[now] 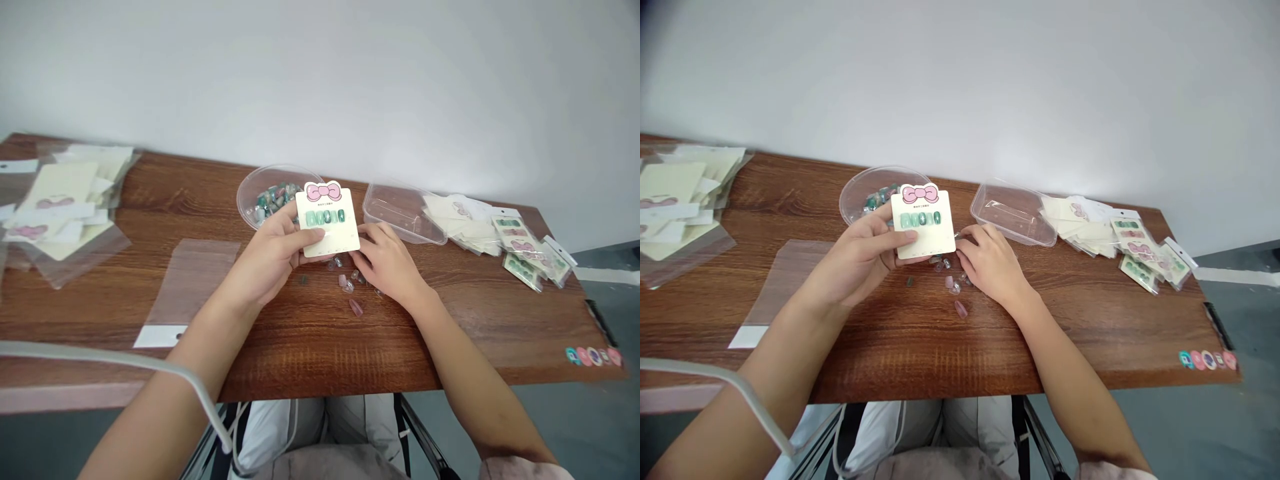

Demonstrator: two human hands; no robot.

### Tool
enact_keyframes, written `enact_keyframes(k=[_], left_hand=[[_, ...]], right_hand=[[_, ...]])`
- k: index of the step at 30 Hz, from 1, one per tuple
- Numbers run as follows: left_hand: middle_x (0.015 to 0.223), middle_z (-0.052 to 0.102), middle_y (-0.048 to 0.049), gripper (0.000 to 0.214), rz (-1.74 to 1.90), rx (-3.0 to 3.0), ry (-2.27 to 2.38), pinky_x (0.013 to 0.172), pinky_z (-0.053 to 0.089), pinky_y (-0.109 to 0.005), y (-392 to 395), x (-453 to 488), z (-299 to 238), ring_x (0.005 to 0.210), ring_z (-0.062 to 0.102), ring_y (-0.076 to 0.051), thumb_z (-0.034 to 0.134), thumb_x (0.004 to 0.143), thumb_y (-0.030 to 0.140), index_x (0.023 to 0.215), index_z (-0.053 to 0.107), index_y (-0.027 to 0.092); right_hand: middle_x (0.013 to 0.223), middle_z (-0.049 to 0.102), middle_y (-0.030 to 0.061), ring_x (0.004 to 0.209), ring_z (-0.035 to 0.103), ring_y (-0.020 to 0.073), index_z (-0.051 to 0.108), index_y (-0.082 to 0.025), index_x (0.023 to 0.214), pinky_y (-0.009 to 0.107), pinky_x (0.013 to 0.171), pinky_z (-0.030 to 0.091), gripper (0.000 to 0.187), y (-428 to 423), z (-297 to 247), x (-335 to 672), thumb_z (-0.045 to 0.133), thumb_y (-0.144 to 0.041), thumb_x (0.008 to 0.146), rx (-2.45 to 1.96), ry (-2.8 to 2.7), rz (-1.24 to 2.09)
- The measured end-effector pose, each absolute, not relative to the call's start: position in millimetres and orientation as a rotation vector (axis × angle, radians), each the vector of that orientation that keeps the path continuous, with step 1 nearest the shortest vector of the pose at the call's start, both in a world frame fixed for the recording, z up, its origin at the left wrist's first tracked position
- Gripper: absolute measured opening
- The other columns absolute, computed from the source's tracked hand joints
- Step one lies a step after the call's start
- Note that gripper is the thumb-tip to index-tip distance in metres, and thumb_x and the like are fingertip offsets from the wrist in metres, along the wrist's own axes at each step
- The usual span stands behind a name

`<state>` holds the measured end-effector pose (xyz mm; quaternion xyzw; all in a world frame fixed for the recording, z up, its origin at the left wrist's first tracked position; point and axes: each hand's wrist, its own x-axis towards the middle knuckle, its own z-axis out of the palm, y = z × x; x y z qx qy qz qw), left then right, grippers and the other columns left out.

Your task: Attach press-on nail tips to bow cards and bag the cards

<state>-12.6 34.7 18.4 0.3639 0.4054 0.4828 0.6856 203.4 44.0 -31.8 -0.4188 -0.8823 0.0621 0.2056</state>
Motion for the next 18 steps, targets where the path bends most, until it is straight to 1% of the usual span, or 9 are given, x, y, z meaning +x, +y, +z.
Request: enact_keyframes(k=[3, 5, 7, 12, 15, 18], left_hand=[[0.124, 0.077, -0.0136, 0.051, 1.086, 0.813, 0.900, 0.077, 0.064, -0.030, 34.8, -12.7, 18.1, 0.105, 0.076, -0.027, 0.080, 0.079, 0.014, 0.128, 0.066, 0.014], [0.123, 0.077, -0.0135, 0.051, 1.084, 0.807, 0.897, 0.077, 0.064, -0.029, 34.8, -12.7, 18.0, 0.105, 0.076, -0.028, 0.080, 0.079, 0.013, 0.128, 0.066, 0.014], [0.124, 0.077, -0.0134, 0.052, 1.080, 0.802, 0.896, 0.078, 0.064, -0.030, 34.7, -12.6, 17.8, 0.107, 0.075, -0.028, 0.080, 0.078, 0.013, 0.128, 0.066, 0.015], [0.123, 0.077, -0.0125, 0.052, 1.079, 0.805, 0.887, 0.083, 0.064, -0.033, 34.9, -12.0, 16.0, 0.110, 0.075, -0.030, 0.081, 0.078, 0.014, 0.128, 0.067, 0.016], [0.121, 0.078, -0.0121, 0.051, 1.073, 0.810, 0.883, 0.085, 0.064, -0.034, 35.1, -11.4, 14.2, 0.110, 0.075, -0.030, 0.081, 0.078, 0.015, 0.127, 0.068, 0.017], [0.122, 0.078, -0.0123, 0.049, 1.073, 0.811, 0.881, 0.085, 0.064, -0.034, 35.0, -10.7, 12.8, 0.110, 0.075, -0.030, 0.081, 0.078, 0.014, 0.125, 0.068, 0.016]], right_hand=[[0.117, 0.069, 0.0125, 0.102, 0.055, 0.0292, 0.078, -0.021, 0.113, 0.048, 0.093, 0.053, 0.024, 41.4, -29.0, 201.9, 0.058, -0.022, 0.102, -1.130, -2.509, 0.247], [0.119, 0.068, 0.0107, 0.104, 0.054, 0.0292, 0.078, -0.025, 0.116, 0.049, 0.094, 0.052, 0.022, 40.6, -28.2, 202.6, 0.063, -0.026, 0.100, -1.138, -2.544, 0.315], [0.120, 0.068, 0.0100, 0.106, 0.053, 0.0294, 0.079, -0.027, 0.116, 0.049, 0.095, 0.052, 0.022, 40.9, -28.2, 203.7, 0.065, -0.027, 0.099, -1.155, -2.548, 0.358], [0.119, 0.067, 0.0105, 0.106, 0.052, 0.0295, 0.078, -0.025, 0.110, 0.049, 0.096, 0.052, 0.018, 41.8, -28.0, 201.1, 0.064, -0.025, 0.100, -1.170, -2.542, 0.387], [0.118, 0.068, 0.0113, 0.105, 0.053, 0.0301, 0.075, -0.023, 0.108, 0.049, 0.093, 0.053, 0.014, 41.6, -27.1, 198.1, 0.066, -0.022, 0.097, -1.168, -2.554, 0.429], [0.113, 0.069, 0.0108, 0.102, 0.054, 0.0294, 0.074, -0.022, 0.100, 0.047, 0.091, 0.053, 0.008, 41.1, -26.5, 199.0, 0.070, -0.021, 0.093, -1.151, -2.550, 0.424]])
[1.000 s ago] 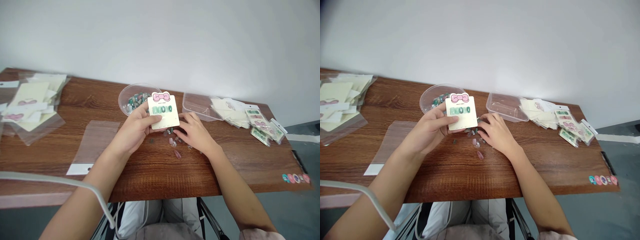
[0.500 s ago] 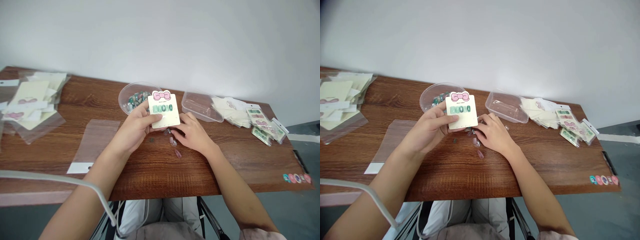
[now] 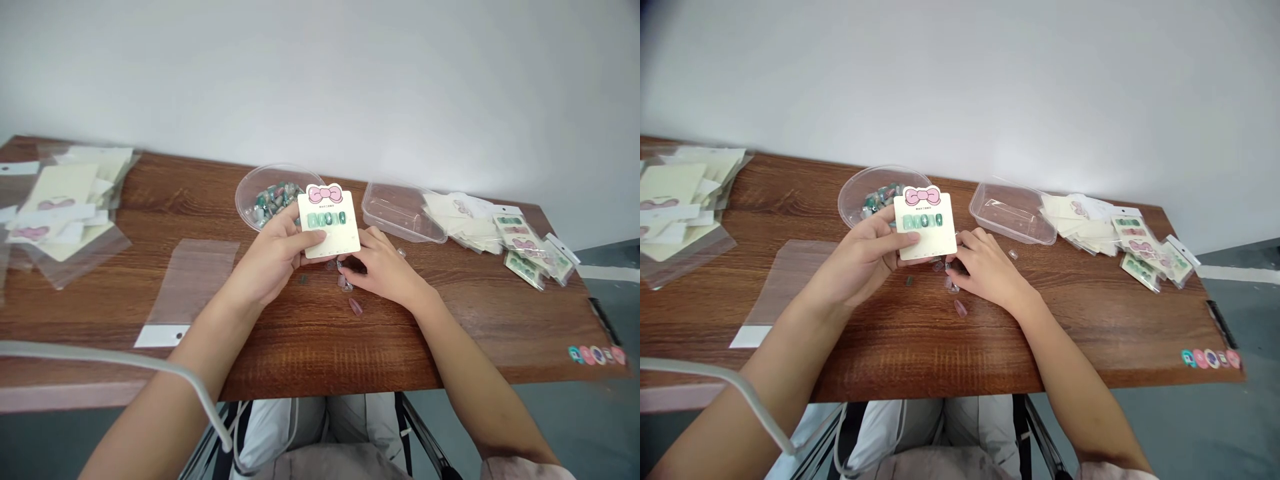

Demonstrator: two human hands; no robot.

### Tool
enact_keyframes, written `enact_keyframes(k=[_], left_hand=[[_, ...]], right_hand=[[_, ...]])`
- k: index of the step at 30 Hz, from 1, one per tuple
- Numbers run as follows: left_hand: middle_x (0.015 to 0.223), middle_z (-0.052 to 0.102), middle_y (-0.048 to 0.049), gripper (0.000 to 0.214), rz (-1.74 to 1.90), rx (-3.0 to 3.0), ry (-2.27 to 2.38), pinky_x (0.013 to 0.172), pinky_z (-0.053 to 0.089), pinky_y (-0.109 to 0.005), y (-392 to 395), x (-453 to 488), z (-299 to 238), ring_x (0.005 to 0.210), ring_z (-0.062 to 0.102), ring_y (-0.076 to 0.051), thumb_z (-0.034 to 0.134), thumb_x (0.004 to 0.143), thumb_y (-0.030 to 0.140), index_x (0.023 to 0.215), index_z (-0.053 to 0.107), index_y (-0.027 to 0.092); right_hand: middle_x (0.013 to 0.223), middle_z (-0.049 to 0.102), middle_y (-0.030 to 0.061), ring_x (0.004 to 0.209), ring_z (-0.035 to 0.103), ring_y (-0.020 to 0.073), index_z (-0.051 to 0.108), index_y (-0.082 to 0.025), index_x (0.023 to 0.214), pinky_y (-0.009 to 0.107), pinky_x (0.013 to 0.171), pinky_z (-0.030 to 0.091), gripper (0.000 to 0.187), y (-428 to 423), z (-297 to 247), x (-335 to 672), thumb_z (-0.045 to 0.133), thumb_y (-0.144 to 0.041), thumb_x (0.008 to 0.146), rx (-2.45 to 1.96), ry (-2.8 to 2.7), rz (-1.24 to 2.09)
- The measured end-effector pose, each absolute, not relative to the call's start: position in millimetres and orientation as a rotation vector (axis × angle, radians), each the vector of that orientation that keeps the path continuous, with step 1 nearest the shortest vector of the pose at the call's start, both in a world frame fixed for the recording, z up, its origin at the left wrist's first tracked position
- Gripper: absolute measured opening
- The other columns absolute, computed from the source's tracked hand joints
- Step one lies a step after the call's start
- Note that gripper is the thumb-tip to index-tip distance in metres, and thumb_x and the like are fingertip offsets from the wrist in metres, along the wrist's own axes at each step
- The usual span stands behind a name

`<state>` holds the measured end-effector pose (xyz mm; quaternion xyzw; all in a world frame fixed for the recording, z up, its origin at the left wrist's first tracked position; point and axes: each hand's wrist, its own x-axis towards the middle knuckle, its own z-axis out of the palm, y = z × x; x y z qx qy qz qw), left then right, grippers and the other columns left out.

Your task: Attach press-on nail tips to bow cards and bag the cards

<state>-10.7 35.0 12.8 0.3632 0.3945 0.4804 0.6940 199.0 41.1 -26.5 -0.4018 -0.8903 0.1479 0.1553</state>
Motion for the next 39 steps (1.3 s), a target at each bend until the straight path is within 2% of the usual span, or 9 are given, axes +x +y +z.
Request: enact_keyframes(k=[7, 14, 18, 24, 32, 39], left_hand=[[0.131, 0.074, -0.0123, 0.044, 1.068, 0.785, 0.919, 0.074, 0.066, -0.028, 34.4, -10.9, 14.4, 0.108, 0.075, -0.027, 0.077, 0.084, 0.018, 0.127, 0.067, 0.018], [0.130, 0.075, -0.0117, 0.045, 1.028, 0.783, 0.943, 0.083, 0.068, -0.036, 31.2, -6.4, 12.7, 0.111, 0.074, -0.028, 0.076, 0.087, 0.024, 0.131, 0.067, 0.020], [0.134, 0.073, -0.0106, 0.046, 1.002, 0.779, 0.925, 0.083, 0.067, -0.035, 28.6, -3.4, 9.9, 0.113, 0.074, -0.028, 0.075, 0.088, 0.024, 0.133, 0.066, 0.022], [0.134, 0.073, -0.0105, 0.050, 0.988, 0.770, 0.930, 0.075, 0.066, -0.029, 28.4, -3.5, 12.0, 0.112, 0.073, -0.027, 0.078, 0.085, 0.022, 0.134, 0.066, 0.022], [0.128, 0.075, -0.0105, 0.049, 0.939, 0.776, 0.863, 0.086, 0.063, -0.038, 24.2, 2.9, 7.8, 0.112, 0.072, -0.029, 0.079, 0.084, 0.025, 0.131, 0.065, 0.020], [0.129, 0.072, -0.0095, 0.045, 0.898, 0.821, 0.784, 0.089, 0.058, -0.036, 20.0, 8.0, 2.3, 0.115, 0.069, -0.028, 0.073, 0.089, 0.025, 0.132, 0.063, 0.018]], right_hand=[[0.103, 0.070, 0.0087, 0.094, 0.060, 0.0260, 0.071, -0.020, 0.098, 0.043, 0.083, 0.055, 0.007, 28.4, -12.1, 212.4, 0.066, -0.018, 0.095, -1.161, -2.468, 0.375], [0.104, 0.072, 0.0058, 0.095, 0.069, 0.0239, 0.068, -0.025, 0.104, 0.042, 0.081, 0.058, 0.011, 20.4, 2.8, 219.5, 0.064, -0.018, 0.096, -1.072, -2.231, 0.325], [0.102, 0.072, 0.0042, 0.093, 0.071, 0.0216, 0.067, -0.026, 0.104, 0.038, 0.077, 0.060, 0.013, 19.4, 3.8, 218.9, 0.066, -0.018, 0.095, -1.063, -2.152, 0.325], [0.102, 0.074, 0.0051, 0.092, 0.071, 0.0227, 0.069, -0.025, 0.103, 0.041, 0.078, 0.060, 0.013, 22.9, 6.1, 228.9, 0.067, -0.017, 0.094, -1.141, -2.124, 0.214], [0.097, 0.073, 0.0045, 0.089, 0.069, 0.0212, 0.070, -0.025, 0.101, 0.037, 0.074, 0.058, 0.009, 14.5, 5.6, 210.4, 0.068, -0.019, 0.095, -0.972, -2.120, 0.221], [0.093, 0.072, 0.0045, 0.082, 0.065, 0.0200, 0.068, -0.022, 0.100, 0.035, 0.072, 0.055, 0.008, 13.3, -5.5, 197.1, 0.067, -0.016, 0.094, -0.932, -2.141, 0.108]])
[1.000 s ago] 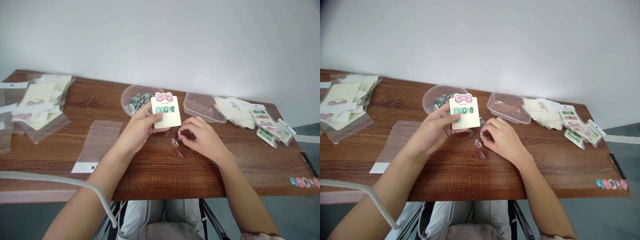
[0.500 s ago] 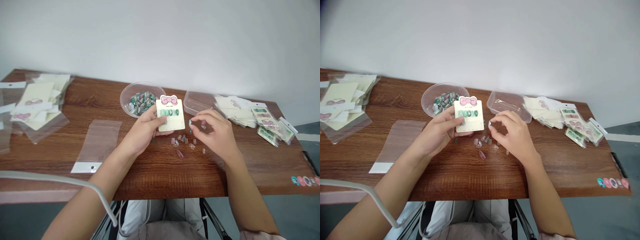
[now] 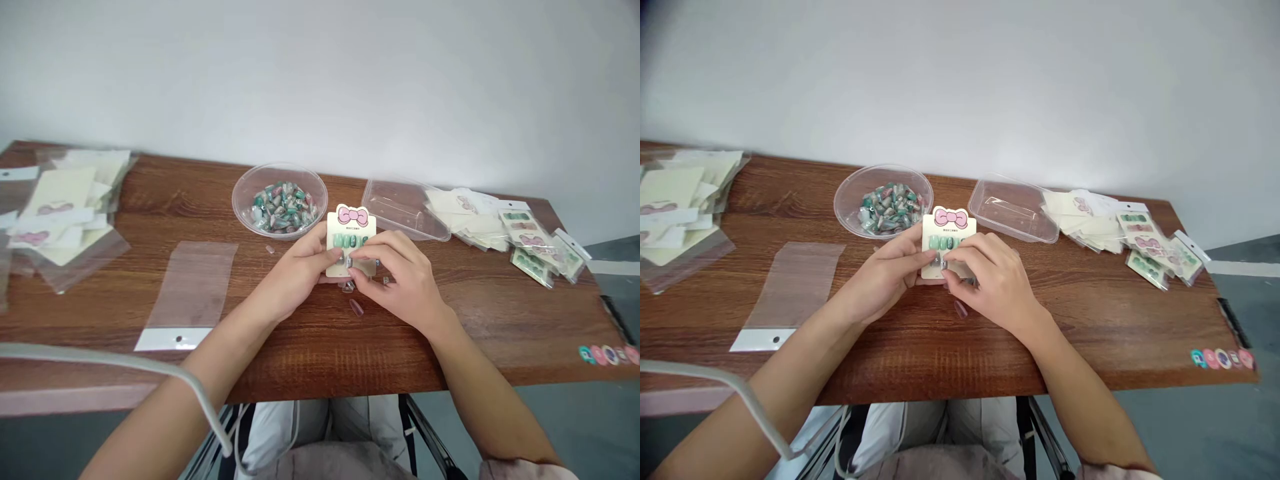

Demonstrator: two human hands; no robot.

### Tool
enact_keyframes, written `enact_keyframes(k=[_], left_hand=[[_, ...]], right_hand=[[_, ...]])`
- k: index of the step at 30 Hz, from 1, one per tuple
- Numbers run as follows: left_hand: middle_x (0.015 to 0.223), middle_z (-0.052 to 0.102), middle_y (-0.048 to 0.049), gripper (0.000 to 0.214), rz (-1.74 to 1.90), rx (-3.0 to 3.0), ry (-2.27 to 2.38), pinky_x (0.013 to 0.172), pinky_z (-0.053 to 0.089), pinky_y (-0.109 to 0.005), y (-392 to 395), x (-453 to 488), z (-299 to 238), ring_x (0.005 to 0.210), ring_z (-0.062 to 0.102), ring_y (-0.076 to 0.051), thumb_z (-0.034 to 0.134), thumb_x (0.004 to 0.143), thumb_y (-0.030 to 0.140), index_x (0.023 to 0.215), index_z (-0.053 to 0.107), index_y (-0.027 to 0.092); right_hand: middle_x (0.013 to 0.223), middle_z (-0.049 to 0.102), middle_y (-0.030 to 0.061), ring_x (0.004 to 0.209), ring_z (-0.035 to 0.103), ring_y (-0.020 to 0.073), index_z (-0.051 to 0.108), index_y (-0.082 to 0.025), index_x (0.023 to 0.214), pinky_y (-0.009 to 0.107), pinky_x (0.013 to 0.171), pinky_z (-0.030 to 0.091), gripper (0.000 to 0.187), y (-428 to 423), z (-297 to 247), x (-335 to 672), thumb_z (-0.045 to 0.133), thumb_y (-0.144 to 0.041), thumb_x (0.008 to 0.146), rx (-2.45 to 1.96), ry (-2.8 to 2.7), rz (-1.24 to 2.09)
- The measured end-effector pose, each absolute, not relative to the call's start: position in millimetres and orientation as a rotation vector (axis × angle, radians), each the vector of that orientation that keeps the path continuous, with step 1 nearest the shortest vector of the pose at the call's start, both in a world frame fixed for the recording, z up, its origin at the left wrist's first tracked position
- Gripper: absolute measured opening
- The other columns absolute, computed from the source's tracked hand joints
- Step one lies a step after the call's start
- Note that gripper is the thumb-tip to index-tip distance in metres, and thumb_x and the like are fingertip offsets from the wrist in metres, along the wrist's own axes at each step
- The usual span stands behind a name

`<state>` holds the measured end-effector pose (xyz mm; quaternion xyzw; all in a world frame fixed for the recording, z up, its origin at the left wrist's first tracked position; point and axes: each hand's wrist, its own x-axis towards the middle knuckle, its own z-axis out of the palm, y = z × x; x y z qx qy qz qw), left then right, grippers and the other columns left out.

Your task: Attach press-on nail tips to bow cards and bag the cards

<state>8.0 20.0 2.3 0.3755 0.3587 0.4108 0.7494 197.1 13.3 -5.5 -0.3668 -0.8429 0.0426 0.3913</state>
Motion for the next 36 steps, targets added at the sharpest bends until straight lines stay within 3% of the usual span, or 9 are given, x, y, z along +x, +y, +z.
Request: enact_keyframes(k=[22, 29, 36], left_hand=[[0.138, 0.067, -0.0097, 0.044, 0.846, 0.830, 0.810, 0.093, 0.058, -0.042, 19.6, 8.0, 0.0, 0.128, 0.062, -0.032, 0.070, 0.090, 0.026, 0.133, 0.062, 0.022], [0.130, 0.072, -0.0089, 0.047, 0.881, 0.880, 0.795, 0.099, 0.052, -0.037, 19.4, 9.9, 1.5, 0.122, 0.065, -0.027, 0.077, 0.085, 0.021, 0.129, 0.062, 0.018], [0.112, 0.078, -0.0067, 0.043, 0.926, 0.876, 0.809, 0.090, 0.054, -0.033, 26.1, 12.2, -2.7, 0.104, 0.072, -0.023, 0.083, 0.078, 0.017, 0.118, 0.066, 0.015]], right_hand=[[0.089, 0.068, 0.0052, 0.079, 0.061, 0.0205, 0.068, -0.020, 0.097, 0.035, 0.071, 0.053, 0.004, 15.4, -7.3, 200.1, 0.066, -0.017, 0.095, -0.968, -2.171, 0.132], [0.091, 0.066, 0.0049, 0.083, 0.061, 0.0210, 0.067, -0.020, 0.094, 0.034, 0.071, 0.051, 0.003, 14.7, -3.7, 204.0, 0.066, -0.020, 0.097, -1.020, -2.230, 0.219], [0.088, 0.066, 0.0063, 0.080, 0.059, 0.0219, 0.069, -0.019, 0.099, 0.037, 0.072, 0.052, 0.006, 15.6, -12.8, 197.5, 0.064, -0.021, 0.099, -1.011, -2.225, 0.033]])
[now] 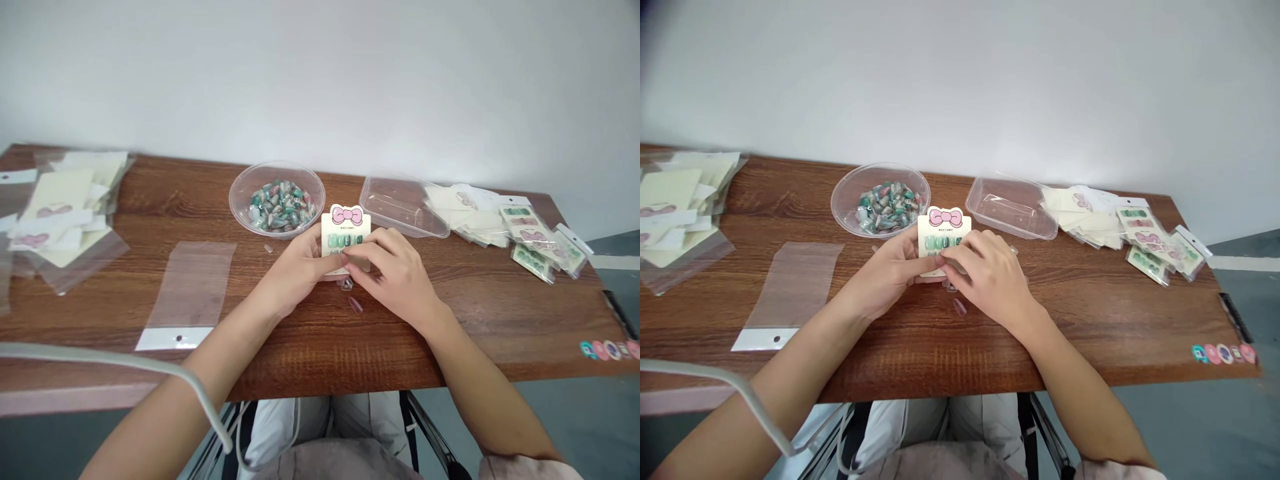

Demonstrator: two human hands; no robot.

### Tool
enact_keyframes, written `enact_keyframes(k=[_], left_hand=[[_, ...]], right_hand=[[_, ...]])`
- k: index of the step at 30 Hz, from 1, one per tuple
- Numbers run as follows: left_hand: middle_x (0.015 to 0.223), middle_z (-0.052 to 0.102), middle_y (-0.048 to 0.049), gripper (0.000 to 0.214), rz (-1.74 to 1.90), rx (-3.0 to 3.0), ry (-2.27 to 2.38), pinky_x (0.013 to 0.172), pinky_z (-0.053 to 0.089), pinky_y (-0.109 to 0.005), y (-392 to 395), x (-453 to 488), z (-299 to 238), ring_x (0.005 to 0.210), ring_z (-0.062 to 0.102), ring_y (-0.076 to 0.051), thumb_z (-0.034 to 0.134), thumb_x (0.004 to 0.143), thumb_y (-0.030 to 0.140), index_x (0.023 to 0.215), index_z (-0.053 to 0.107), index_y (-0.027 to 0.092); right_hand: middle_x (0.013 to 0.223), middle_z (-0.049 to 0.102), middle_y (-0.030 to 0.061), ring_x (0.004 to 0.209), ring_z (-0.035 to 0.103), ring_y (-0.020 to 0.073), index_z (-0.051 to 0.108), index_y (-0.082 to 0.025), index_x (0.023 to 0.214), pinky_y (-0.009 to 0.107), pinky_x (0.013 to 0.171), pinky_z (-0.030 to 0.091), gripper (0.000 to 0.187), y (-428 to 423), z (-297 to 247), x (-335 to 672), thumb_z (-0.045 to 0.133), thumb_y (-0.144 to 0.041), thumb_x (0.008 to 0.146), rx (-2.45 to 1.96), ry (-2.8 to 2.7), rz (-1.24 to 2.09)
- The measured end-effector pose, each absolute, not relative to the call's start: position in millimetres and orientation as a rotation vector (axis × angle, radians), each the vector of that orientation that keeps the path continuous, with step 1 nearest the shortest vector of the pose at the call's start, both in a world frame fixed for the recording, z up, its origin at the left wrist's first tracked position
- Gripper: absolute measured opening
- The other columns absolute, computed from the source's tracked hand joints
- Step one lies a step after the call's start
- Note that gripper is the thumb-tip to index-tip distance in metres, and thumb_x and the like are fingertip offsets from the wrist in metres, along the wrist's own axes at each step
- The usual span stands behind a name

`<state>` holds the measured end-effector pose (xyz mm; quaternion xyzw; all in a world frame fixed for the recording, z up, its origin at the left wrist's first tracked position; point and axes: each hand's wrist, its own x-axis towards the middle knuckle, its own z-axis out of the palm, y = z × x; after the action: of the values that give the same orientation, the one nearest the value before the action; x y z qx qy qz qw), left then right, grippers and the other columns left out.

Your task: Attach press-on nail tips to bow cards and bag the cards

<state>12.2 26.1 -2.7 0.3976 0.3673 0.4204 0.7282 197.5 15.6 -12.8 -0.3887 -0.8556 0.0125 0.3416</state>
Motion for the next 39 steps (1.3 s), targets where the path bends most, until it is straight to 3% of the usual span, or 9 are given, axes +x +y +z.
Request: enact_keyframes(k=[4, 8, 12, 16, 32, 39], left_hand=[[0.105, 0.079, -0.0061, 0.042, 0.950, 0.831, 0.853, 0.079, 0.056, -0.031, 28.7, 9.5, -2.0, 0.091, 0.074, -0.021, 0.083, 0.076, 0.017, 0.115, 0.067, 0.015], [0.107, 0.080, -0.0063, 0.054, 1.029, 0.802, 0.911, 0.071, 0.059, -0.029, 29.7, 5.9, 2.4, 0.088, 0.075, -0.022, 0.085, 0.070, 0.015, 0.120, 0.065, 0.015], [0.113, 0.079, -0.0080, 0.056, 1.069, 0.813, 0.940, 0.072, 0.061, -0.031, 30.3, 3.7, 6.2, 0.097, 0.075, -0.026, 0.085, 0.069, 0.016, 0.121, 0.065, 0.016], [0.118, 0.078, -0.0093, 0.056, 1.046, 0.831, 0.953, 0.077, 0.063, -0.035, 30.7, 2.2, 6.6, 0.104, 0.074, -0.028, 0.085, 0.071, 0.019, 0.123, 0.064, 0.017], [0.122, 0.076, -0.0101, 0.048, 1.027, 0.783, 0.960, 0.078, 0.063, -0.031, 31.2, 0.4, 7.8, 0.105, 0.074, -0.026, 0.083, 0.077, 0.018, 0.121, 0.064, 0.017], [0.123, 0.075, -0.0109, 0.045, 1.019, 0.770, 0.958, 0.081, 0.063, -0.034, 30.8, 0.7, 8.2, 0.105, 0.074, -0.026, 0.081, 0.080, 0.018, 0.121, 0.064, 0.018]], right_hand=[[0.088, 0.066, 0.0038, 0.078, 0.062, 0.0199, 0.068, -0.022, 0.105, 0.036, 0.071, 0.052, 0.008, 16.3, -5.7, 202.6, 0.068, -0.022, 0.097, -0.933, -2.079, 0.056], [0.083, 0.067, 0.0011, 0.076, 0.063, 0.0173, 0.069, -0.022, 0.097, 0.034, 0.072, 0.050, 0.010, 17.0, 7.6, 218.0, 0.067, -0.012, 0.096, -0.894, -2.107, 0.224], [0.085, 0.069, 0.0013, 0.080, 0.063, 0.0184, 0.072, -0.021, 0.094, 0.035, 0.075, 0.048, 0.009, 18.8, 7.1, 225.5, 0.068, -0.014, 0.096, -1.020, -2.441, 0.465], [0.095, 0.071, 0.0029, 0.092, 0.065, 0.0217, 0.078, -0.026, 0.104, 0.036, 0.082, 0.048, 0.016, 20.5, -4.4, 220.6, 0.070, -0.015, 0.095, -1.117, -2.636, 0.549], [0.091, 0.073, 0.0028, 0.087, 0.063, 0.0211, 0.076, -0.020, 0.093, 0.036, 0.081, 0.046, 0.004, 22.9, -13.3, 213.2, 0.075, -0.016, 0.090, -1.120, -2.638, 0.599], [0.085, 0.066, 0.0014, 0.082, 0.062, 0.0187, 0.073, -0.020, 0.096, 0.034, 0.077, 0.050, 0.006, 22.9, 5.8, 229.8, 0.070, -0.016, 0.092, -1.106, -2.438, 0.600]])
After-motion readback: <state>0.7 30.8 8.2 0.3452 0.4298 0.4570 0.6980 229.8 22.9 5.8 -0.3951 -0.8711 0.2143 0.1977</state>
